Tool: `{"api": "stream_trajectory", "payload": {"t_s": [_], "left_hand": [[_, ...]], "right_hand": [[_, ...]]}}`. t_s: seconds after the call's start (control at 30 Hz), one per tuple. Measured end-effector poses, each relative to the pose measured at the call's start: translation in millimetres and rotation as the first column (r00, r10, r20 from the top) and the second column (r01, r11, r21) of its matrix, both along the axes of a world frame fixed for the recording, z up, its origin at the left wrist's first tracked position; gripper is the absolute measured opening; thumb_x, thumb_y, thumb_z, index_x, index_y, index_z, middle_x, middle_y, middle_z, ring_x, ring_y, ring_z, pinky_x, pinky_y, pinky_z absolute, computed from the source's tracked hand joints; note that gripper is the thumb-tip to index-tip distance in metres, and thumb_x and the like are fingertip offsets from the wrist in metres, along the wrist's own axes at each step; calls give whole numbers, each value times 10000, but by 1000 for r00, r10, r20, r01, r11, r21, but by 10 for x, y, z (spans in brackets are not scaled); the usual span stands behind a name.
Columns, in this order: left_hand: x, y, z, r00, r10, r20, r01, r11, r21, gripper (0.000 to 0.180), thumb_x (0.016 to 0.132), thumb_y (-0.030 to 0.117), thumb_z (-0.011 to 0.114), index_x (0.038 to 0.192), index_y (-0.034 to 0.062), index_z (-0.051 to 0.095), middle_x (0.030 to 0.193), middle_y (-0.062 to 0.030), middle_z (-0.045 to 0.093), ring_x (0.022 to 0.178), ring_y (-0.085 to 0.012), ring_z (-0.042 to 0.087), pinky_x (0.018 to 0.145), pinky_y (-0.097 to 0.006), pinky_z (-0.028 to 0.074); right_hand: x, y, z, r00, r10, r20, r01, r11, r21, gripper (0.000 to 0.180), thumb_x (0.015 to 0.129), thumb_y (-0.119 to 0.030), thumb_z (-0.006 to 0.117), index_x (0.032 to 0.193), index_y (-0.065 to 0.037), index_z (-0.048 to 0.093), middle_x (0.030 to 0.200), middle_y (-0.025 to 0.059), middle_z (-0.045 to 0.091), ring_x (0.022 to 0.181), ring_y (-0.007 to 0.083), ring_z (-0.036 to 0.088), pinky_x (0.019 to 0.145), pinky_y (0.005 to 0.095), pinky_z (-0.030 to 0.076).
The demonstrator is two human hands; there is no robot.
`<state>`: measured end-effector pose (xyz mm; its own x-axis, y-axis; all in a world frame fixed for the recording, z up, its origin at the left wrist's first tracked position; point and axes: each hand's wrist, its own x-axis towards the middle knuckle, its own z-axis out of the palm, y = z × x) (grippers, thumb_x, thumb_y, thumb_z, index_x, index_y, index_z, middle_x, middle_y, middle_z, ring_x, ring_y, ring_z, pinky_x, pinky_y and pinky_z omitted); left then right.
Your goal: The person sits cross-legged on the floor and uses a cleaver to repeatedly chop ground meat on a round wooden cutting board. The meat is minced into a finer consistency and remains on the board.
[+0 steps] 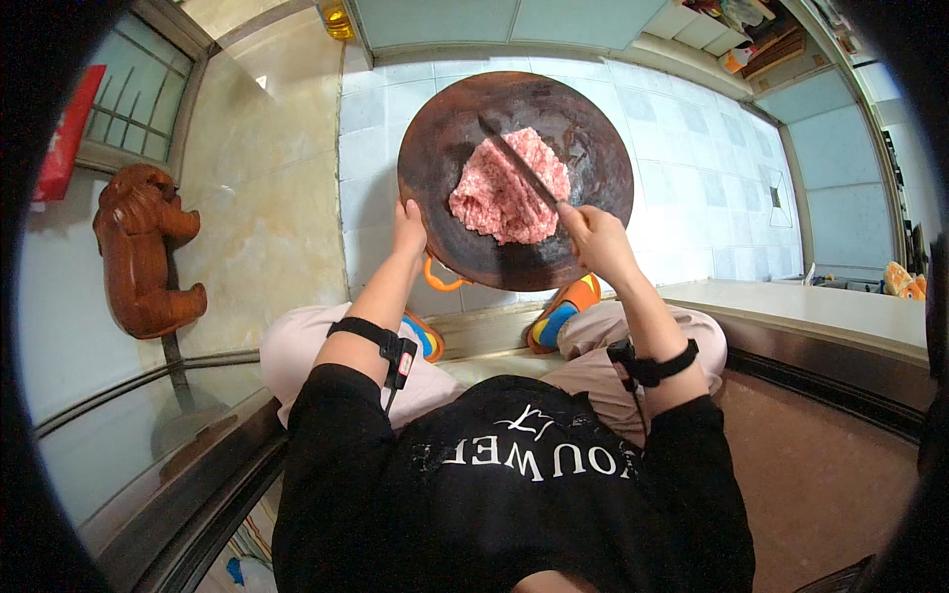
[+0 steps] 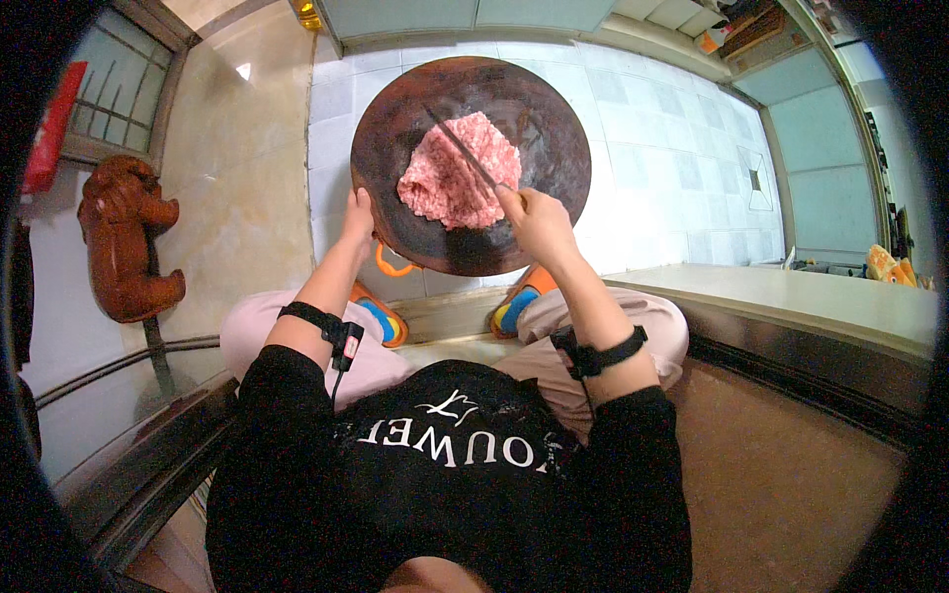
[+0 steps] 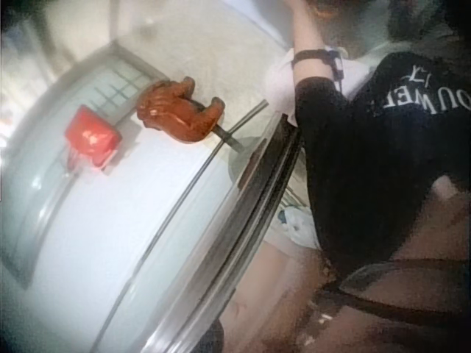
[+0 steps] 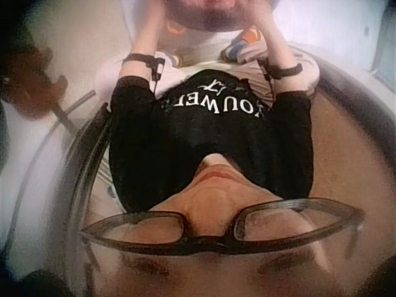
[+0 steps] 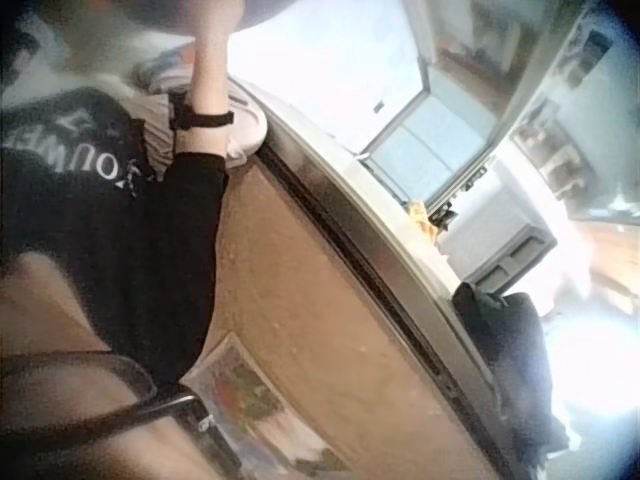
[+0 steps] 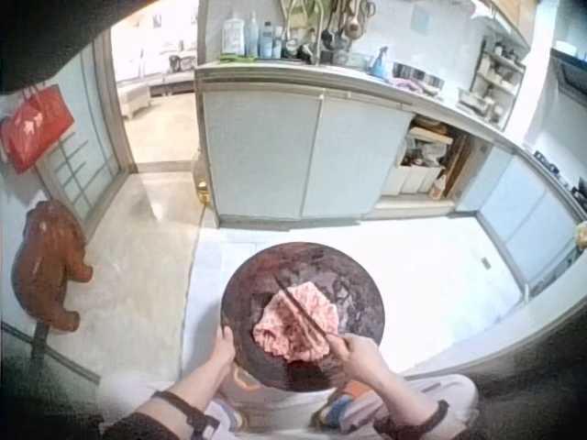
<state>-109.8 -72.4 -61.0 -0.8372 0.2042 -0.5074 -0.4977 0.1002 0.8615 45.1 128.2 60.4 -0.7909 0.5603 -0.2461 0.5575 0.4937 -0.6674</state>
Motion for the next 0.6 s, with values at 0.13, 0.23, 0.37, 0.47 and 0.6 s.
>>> {"api": "stream_trajectory", "payload": {"t_s": [0.13,0.23,0.37,0.47,0.6], "left_hand": [[-3,-4,-25,1000,-21,-17,20,996,-85,427,966,260,278,1345,63,256,1308,-137,395,1177,-264,399,961,-358,326],[-13,-5,-27,999,-38,-28,35,996,-87,423,967,289,273,1344,98,254,1291,-116,401,1154,-247,411,930,-375,357],[-15,-35,-56,997,-72,11,73,996,-53,420,967,306,275,1348,132,256,1294,-100,397,1150,-237,415,912,-385,375],[-25,-48,-82,995,-95,-37,92,992,-85,425,965,312,280,1348,128,256,1299,-91,397,1153,-239,415,916,-390,373],[-20,-33,-103,996,-73,-45,70,995,-74,428,964,320,286,1345,128,261,1289,-89,409,1146,-243,422,915,-394,375]], "right_hand": [[36,52,-35,996,-91,0,90,992,-84,506,881,-445,448,707,23,529,561,161,548,576,300,587,567,372,447],[20,88,-6,997,-44,57,47,997,-56,472,884,-430,454,743,12,540,547,121,546,503,222,582,499,328,443],[42,85,22,993,-97,-70,77,967,-242,446,911,-406,424,702,-20,505,501,31,466,398,114,469,368,260,369],[55,64,-8,990,-18,138,60,950,-305,477,885,-431,455,740,15,539,519,99,526,430,196,531,456,335,426],[88,85,-55,998,-62,4,61,975,-214,486,886,-442,446,731,12,525,515,101,529,429,202,529,455,336,427]]}}
